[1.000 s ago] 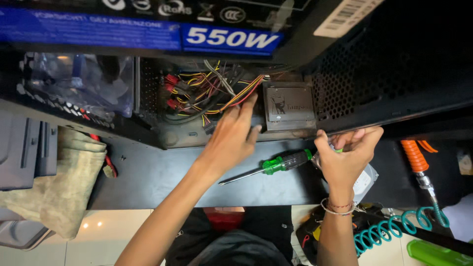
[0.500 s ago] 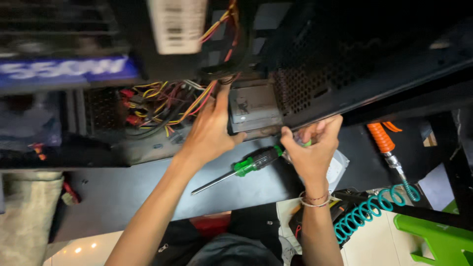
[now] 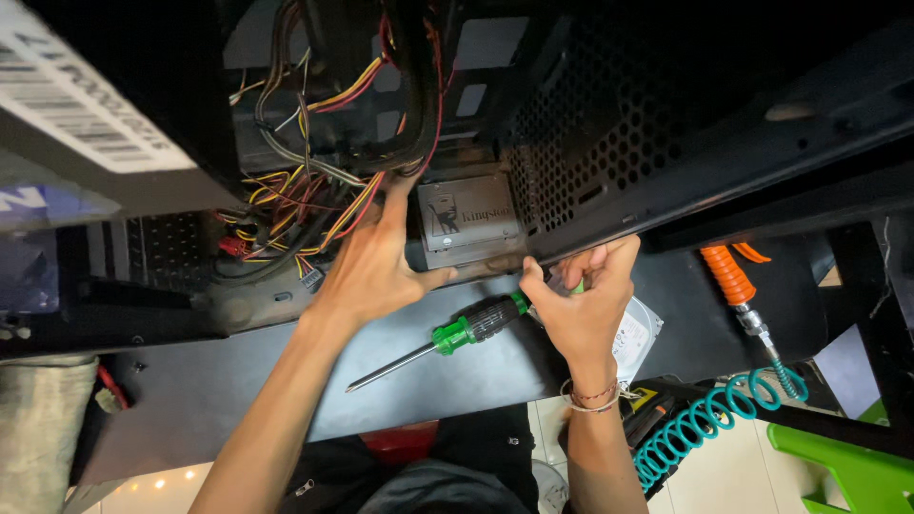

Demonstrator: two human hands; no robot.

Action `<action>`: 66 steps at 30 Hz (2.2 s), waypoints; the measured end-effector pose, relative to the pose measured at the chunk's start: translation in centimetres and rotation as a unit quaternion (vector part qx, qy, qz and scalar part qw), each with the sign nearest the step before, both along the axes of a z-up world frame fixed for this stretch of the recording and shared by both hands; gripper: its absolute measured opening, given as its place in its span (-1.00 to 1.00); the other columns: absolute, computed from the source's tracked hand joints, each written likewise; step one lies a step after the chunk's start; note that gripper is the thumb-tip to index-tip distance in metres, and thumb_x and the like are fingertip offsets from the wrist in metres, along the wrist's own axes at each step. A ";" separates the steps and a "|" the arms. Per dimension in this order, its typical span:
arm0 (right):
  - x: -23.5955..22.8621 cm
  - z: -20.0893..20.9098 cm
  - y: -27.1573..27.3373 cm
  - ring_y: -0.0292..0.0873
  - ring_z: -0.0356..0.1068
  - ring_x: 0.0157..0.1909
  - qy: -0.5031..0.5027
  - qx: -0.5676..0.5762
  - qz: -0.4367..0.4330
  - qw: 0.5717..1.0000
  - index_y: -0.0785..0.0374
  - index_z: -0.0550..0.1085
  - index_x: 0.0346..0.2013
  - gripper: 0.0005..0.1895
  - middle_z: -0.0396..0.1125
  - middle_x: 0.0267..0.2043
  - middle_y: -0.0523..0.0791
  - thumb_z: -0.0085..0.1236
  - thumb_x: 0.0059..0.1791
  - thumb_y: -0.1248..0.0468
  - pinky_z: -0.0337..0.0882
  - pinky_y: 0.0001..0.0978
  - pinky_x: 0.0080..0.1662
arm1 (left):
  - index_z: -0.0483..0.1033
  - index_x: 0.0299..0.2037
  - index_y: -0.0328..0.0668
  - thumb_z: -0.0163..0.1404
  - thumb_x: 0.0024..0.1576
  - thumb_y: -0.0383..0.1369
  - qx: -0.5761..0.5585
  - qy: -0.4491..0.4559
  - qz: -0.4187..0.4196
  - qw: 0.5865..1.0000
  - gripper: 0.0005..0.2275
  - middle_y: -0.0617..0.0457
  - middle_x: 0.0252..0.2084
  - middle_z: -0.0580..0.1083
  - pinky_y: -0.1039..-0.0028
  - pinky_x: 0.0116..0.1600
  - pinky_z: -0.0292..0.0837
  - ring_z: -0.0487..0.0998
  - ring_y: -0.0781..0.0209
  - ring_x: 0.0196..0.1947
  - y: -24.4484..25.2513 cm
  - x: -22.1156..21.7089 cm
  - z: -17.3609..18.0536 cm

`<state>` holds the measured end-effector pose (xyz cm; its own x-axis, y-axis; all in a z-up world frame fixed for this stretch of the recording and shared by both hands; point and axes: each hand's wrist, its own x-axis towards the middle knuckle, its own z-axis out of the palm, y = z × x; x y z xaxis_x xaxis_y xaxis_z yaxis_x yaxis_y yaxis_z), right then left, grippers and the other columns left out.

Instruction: The person uses a screwdriver to remove screws from a hard drive mounted inside a computer case. They then pull the hard drive out of the drive bay and place it on the table.

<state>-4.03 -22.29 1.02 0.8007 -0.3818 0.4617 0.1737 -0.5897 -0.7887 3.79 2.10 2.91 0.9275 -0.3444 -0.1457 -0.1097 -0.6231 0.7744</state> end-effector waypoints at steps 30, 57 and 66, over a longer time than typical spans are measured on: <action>0.2 0.0 0.2 -0.15 0.38 -0.52 -0.022 -0.019 -0.006 1.000 0.22 0.14 -0.26 -0.37 0.16 -0.63 -0.14 0.54 -0.22 0.45 0.49 -0.30 -0.25 | 0.30 0.47 -0.20 0.32 0.06 -0.11 -0.079 -0.064 -0.013 0.995 -0.23 -0.40 0.42 0.36 -0.12 0.46 0.19 0.29 -0.41 0.46 0.6 0.2 2.1; 0.2 0.0 0.2 -0.14 0.38 -0.51 -0.010 -0.015 -0.019 1.000 0.21 0.12 -0.27 -0.36 0.15 -0.62 -0.14 0.54 -0.22 0.44 0.48 -0.27 -0.25 | 0.26 0.51 -0.21 0.16 0.16 -0.25 -0.053 -0.111 -0.064 0.990 -0.32 -0.38 0.46 0.32 -0.13 0.48 0.14 0.22 -0.38 0.49 2.3 0.3 2.3; -0.9 -0.1 -0.3 -0.13 0.39 -0.48 -0.004 -0.004 0.010 1.000 0.19 0.13 -0.22 -0.36 0.22 -0.58 -0.11 0.57 -0.13 0.35 0.43 -0.26 -0.25 | 0.32 0.50 -0.10 0.28 0.05 -0.21 -0.054 -0.180 -0.065 0.980 -0.25 -0.22 0.47 0.36 -0.06 0.51 0.12 0.25 -0.26 0.51 2.6 0.1 -0.9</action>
